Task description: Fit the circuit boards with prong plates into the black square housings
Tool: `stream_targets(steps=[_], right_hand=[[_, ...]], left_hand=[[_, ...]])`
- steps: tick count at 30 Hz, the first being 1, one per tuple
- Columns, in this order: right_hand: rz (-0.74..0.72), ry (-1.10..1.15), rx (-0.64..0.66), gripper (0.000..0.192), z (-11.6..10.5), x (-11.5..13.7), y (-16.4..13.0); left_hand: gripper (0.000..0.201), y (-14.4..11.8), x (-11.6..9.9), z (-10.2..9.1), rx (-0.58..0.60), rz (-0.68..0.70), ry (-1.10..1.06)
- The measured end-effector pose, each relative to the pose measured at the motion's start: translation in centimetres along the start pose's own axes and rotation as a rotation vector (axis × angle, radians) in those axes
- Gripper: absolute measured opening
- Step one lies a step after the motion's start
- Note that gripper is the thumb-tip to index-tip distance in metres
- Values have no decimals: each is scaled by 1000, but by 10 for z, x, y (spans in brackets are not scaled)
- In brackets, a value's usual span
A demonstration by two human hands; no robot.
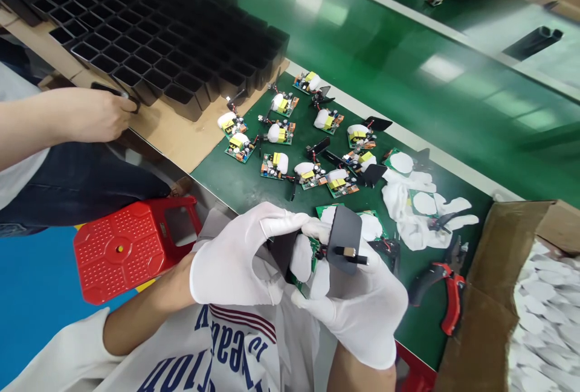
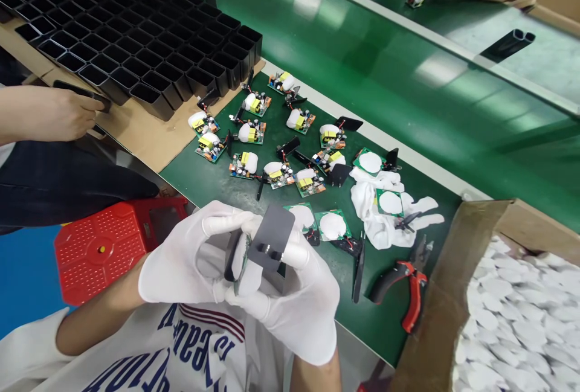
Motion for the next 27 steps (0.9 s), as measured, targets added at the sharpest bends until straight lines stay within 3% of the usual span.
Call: stream_targets(steps=[8,12,19,27], right_hand=[[-148,-279,-1,41,-2,-1,2],[-128,-269,64,33,3,1,7],[-95,-247,93,39,6,-1,12],[-120,-242,16,49,5,-1,10]], left_hand=[[100,5,-4,-1,-14,19,-31],[94,4,-2,-2,-31,35,-52],[99,-4,8,0,-42,29,-79],[100,-2,13,2,-59,14,-76]])
Point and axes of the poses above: each hand's wrist, its own y-axis towards the middle knuckle, its own z-axis out of the palm, x = y × z, the point moved 4 cm from there along y, towards the middle knuckle, and after that the axes turned 1 degree about -x, right-handed, at the moved point
